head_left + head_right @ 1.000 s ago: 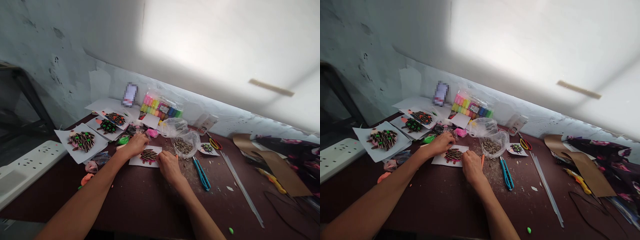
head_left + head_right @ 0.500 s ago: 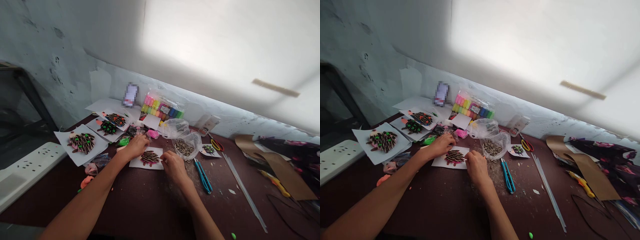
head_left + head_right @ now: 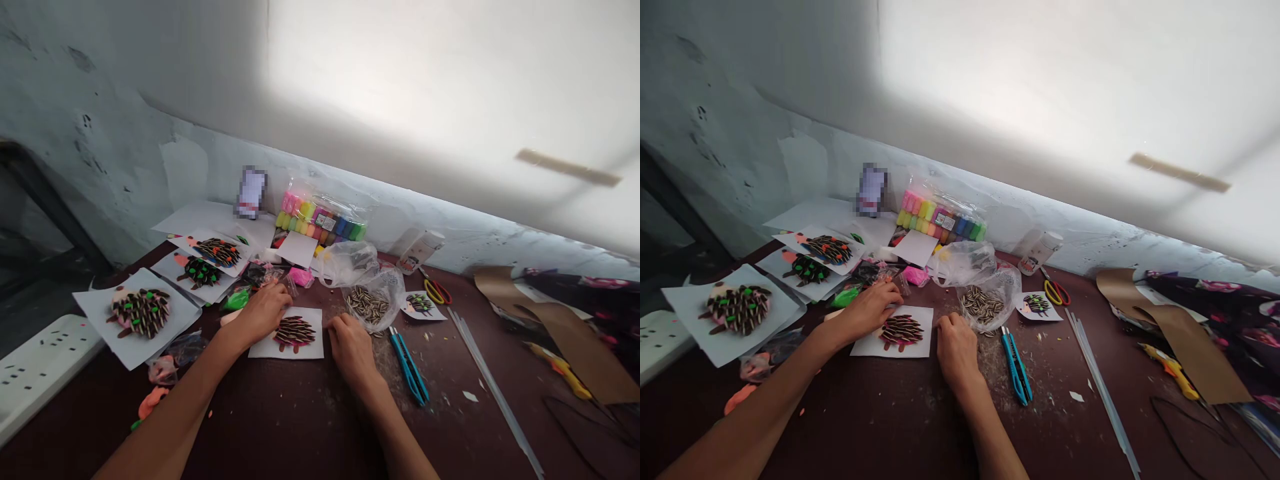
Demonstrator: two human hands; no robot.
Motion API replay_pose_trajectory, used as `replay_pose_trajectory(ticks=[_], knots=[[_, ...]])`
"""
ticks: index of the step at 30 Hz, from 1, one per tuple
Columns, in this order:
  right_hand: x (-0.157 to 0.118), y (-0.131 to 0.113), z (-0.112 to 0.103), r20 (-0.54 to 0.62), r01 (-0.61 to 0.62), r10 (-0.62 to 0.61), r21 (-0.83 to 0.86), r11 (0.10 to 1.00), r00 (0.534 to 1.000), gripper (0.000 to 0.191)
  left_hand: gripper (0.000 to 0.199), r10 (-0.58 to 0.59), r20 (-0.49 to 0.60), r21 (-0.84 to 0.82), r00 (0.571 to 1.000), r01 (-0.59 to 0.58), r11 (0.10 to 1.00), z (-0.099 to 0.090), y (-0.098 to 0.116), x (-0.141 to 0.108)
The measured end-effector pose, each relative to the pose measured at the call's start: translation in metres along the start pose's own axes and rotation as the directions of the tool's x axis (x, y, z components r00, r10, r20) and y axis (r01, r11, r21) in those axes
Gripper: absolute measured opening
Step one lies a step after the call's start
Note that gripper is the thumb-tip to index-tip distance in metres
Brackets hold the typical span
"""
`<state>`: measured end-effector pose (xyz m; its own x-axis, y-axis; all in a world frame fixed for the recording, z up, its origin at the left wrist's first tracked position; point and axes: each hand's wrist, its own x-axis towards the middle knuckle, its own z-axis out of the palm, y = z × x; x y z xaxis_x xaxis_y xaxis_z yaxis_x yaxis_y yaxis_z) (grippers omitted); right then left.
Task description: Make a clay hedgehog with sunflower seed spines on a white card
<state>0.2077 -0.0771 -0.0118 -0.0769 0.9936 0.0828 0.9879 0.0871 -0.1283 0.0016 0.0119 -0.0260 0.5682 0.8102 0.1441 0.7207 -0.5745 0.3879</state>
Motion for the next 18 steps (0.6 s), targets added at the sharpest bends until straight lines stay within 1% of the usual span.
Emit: replay_pose_trajectory(ticks=[5,10,14,18], knots=[[0.000,0.002,0.010,-0.023,0.019,-0.019,-0.023,1.000,1.000,0.021,0.024,0.014,0.001,-0.056,1.000,-0.014,0.998,-0.006,0.000,0.000],[0.000,0.003,0.016,-0.042,0.030,-0.031,-0.028,0.999,0.999,0.023,0.033,-0.008,-0.022,-0.081,1.000,0.007,0.997,-0.003,-0.004,0.002],[0.001,0.003,0.015,-0.005,0.017,-0.017,-0.017,1.000,1.000,0.024,0.035,-0.032,-0.025,-0.085,0.999,0.030,0.996,0.000,-0.005,0.002],[0.001,0.003,0.013,0.020,0.018,-0.018,-0.019,1.000,1.000,0.025,0.032,-0.065,-0.012,-0.106,0.998,0.063,0.992,-0.003,-0.004,0.001]])
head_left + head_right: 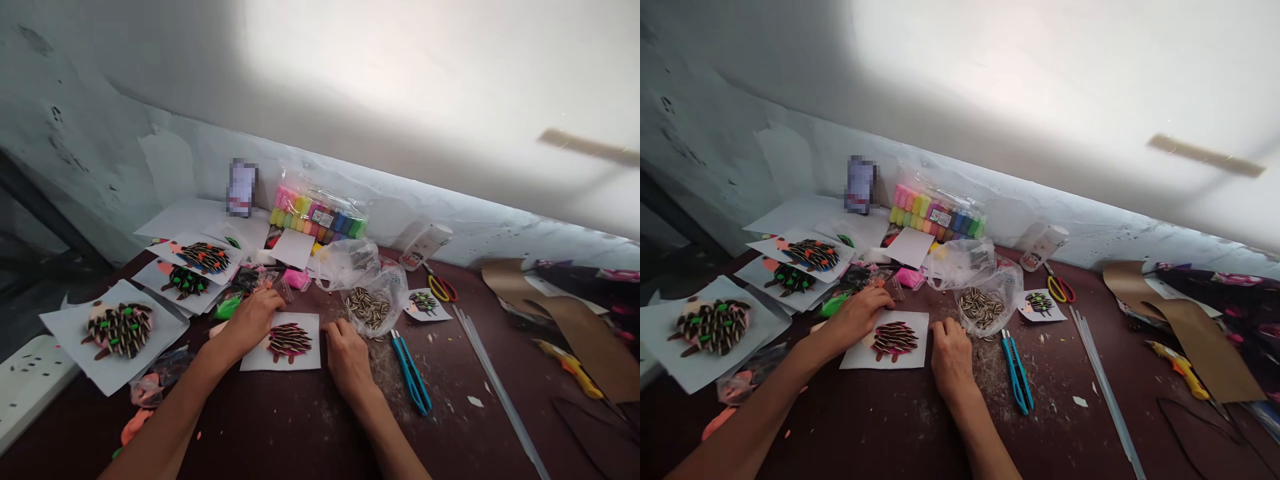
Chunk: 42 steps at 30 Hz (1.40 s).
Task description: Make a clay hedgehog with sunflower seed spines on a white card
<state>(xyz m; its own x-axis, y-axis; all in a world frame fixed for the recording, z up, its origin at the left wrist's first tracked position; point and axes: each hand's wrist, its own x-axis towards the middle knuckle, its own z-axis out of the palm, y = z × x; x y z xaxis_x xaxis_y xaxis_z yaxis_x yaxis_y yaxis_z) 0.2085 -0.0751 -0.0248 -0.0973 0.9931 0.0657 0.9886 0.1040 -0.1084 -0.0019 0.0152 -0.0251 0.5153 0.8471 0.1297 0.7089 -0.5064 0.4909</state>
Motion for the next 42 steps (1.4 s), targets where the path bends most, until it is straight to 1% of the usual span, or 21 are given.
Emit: replay_pose_trajectory(ticks=[4,10,12,14,17,24,28,32,36,38,42], knots=[[0.000,0.001,0.000,-0.007,0.012,-0.012,0.016,1.000,1.000,0.024,0.030,-0.023,-0.027,-0.030,0.999,0.022,0.999,-0.005,0.002,-0.001],[-0.001,0.003,0.003,-0.059,0.035,-0.033,0.040,0.999,0.998,0.023,0.029,0.036,-0.081,-0.121,0.996,-0.046,0.992,-0.003,0.004,-0.001],[-0.001,0.005,0.005,-0.088,0.053,-0.049,0.042,0.998,0.995,0.023,0.029,0.047,-0.059,-0.174,0.997,-0.056,0.983,0.000,0.006,-0.001],[-0.001,0.006,0.007,-0.123,0.072,-0.067,0.044,0.996,0.990,0.022,0.029,0.048,-0.011,-0.210,0.999,-0.050,0.976,0.002,0.007,-0.002],[-0.001,0.007,0.009,-0.177,0.101,-0.090,0.055,0.993,0.980,0.022,0.029,0.046,0.037,-0.226,0.998,-0.037,0.973,0.004,0.008,-0.003],[-0.002,0.004,0.006,-0.257,0.146,-0.094,0.194,0.970,0.962,0.020,0.029,0.055,0.051,-0.246,0.997,-0.041,0.968,0.000,0.009,-0.005],[-0.003,0.000,0.004,-0.253,0.163,-0.102,0.235,0.958,0.962,0.018,0.025,0.057,0.077,-0.270,0.995,-0.035,0.962,-0.003,0.009,-0.005],[-0.005,-0.001,0.004,-0.226,0.142,-0.085,0.251,0.957,0.970,0.016,0.029,0.075,0.061,-0.272,0.995,-0.056,0.961,-0.002,0.010,-0.004],[-0.005,-0.002,0.005,-0.212,0.115,-0.059,0.262,0.958,0.976,0.014,0.025,0.071,0.079,-0.255,0.994,-0.049,0.966,0.000,0.013,-0.005],[-0.005,-0.002,0.005,-0.202,0.100,-0.047,0.257,0.961,0.978,0.014,0.028,0.070,0.092,-0.256,0.993,-0.044,0.966,0.001,0.015,-0.005],[-0.004,-0.004,0.004,-0.176,0.068,-0.026,0.239,0.969,0.984,0.013,0.034,0.085,0.086,-0.231,0.993,-0.063,0.971,0.001,0.016,-0.005]])
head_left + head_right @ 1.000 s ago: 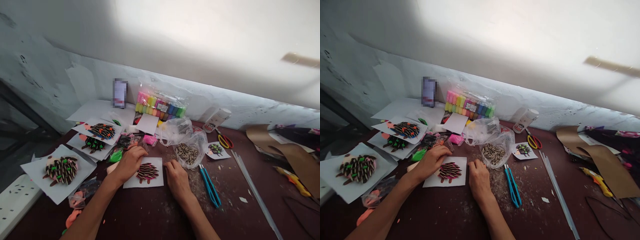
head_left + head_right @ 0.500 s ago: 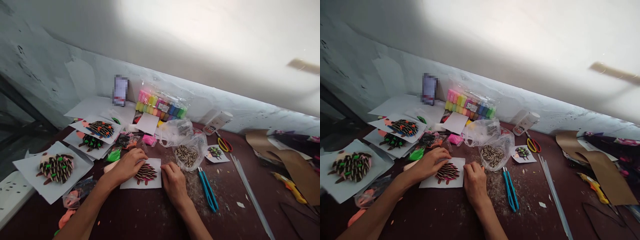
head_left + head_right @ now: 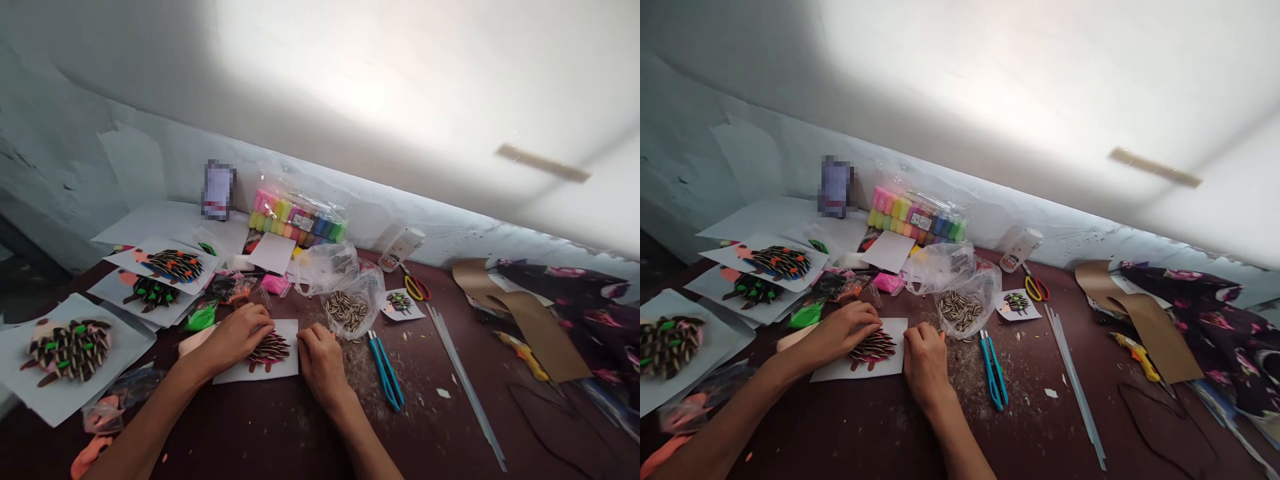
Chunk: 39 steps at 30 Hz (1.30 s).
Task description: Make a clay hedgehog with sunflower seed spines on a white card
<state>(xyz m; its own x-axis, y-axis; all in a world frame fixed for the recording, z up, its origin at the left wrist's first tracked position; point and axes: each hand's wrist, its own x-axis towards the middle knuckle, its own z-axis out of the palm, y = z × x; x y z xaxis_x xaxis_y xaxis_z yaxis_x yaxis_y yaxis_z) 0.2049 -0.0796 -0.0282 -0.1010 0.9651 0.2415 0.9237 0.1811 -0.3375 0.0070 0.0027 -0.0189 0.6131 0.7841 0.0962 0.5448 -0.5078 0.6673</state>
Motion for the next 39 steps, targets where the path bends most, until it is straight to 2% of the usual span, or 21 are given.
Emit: replay_pose_trajectory(ticks=[15,23,39], knots=[[-0.002,-0.004,0.002,0.067,-0.046,0.049,-0.036,0.998,0.997,0.010,0.035,0.019,-0.004,0.017,1.000,-0.019,1.000,0.008,-0.010,-0.001],[-0.003,-0.004,0.004,0.060,-0.048,0.049,-0.020,0.999,0.997,0.010,0.038,0.020,-0.035,0.008,0.999,-0.020,1.000,0.014,-0.016,-0.002],[-0.002,-0.002,0.004,0.053,-0.029,0.031,-0.032,0.999,0.998,0.010,0.034,-0.014,-0.053,-0.025,0.998,0.013,1.000,0.012,-0.016,0.000]])
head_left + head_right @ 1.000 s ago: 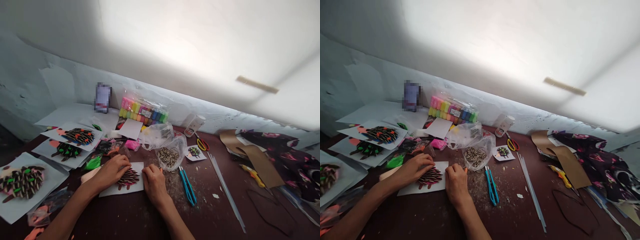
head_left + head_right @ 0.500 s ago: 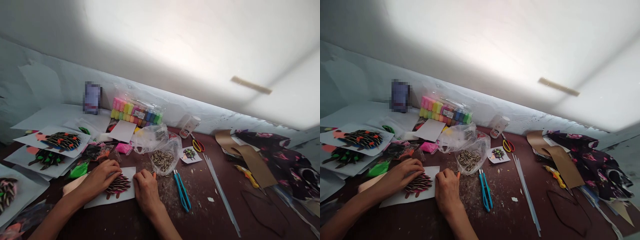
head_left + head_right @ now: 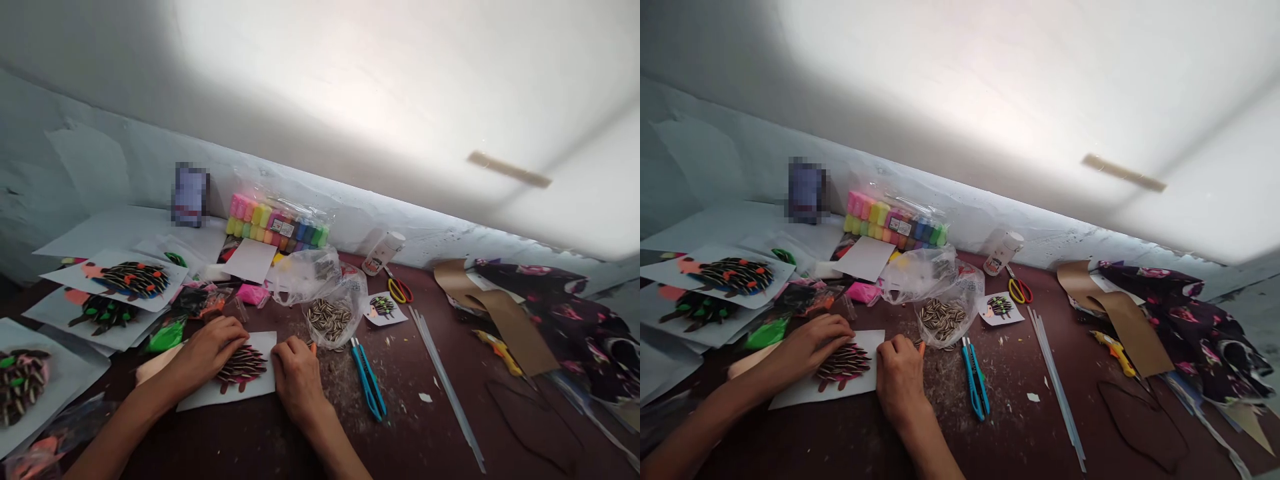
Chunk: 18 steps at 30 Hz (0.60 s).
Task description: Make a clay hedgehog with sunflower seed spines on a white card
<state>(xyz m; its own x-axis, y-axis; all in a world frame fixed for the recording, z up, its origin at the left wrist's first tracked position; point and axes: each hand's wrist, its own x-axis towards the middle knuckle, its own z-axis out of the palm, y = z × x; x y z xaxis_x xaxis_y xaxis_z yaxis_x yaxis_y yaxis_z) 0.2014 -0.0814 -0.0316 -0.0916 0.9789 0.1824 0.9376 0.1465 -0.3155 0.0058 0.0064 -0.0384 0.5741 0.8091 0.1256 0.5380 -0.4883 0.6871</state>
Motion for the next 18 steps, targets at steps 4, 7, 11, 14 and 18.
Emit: replay_pose_trajectory(ticks=[4,7,11,14,18], knots=[[0.001,0.001,0.001,-0.016,0.013,-0.013,0.003,1.000,1.000,0.010,0.030,-0.015,-0.045,0.001,0.999,0.015,1.000,-0.004,-0.002,0.002],[0.003,0.000,0.000,-0.012,0.010,-0.010,0.000,1.000,1.000,0.010,0.031,-0.012,-0.108,0.037,0.994,0.016,0.999,-0.010,-0.003,0.003],[0.005,0.000,-0.001,-0.028,-0.007,0.008,0.042,0.999,1.000,0.013,0.031,0.004,-0.165,0.101,0.986,0.013,0.995,-0.014,-0.005,0.004],[0.006,0.001,-0.002,-0.043,-0.019,0.024,0.113,0.993,0.999,0.020,0.030,-0.006,-0.121,0.130,0.993,0.022,0.991,-0.015,-0.006,0.003],[0.009,0.005,0.001,-0.037,-0.072,0.082,0.211,0.975,0.996,0.030,0.029,-0.046,-0.050,0.167,0.998,0.054,0.984,-0.016,-0.005,0.001]])
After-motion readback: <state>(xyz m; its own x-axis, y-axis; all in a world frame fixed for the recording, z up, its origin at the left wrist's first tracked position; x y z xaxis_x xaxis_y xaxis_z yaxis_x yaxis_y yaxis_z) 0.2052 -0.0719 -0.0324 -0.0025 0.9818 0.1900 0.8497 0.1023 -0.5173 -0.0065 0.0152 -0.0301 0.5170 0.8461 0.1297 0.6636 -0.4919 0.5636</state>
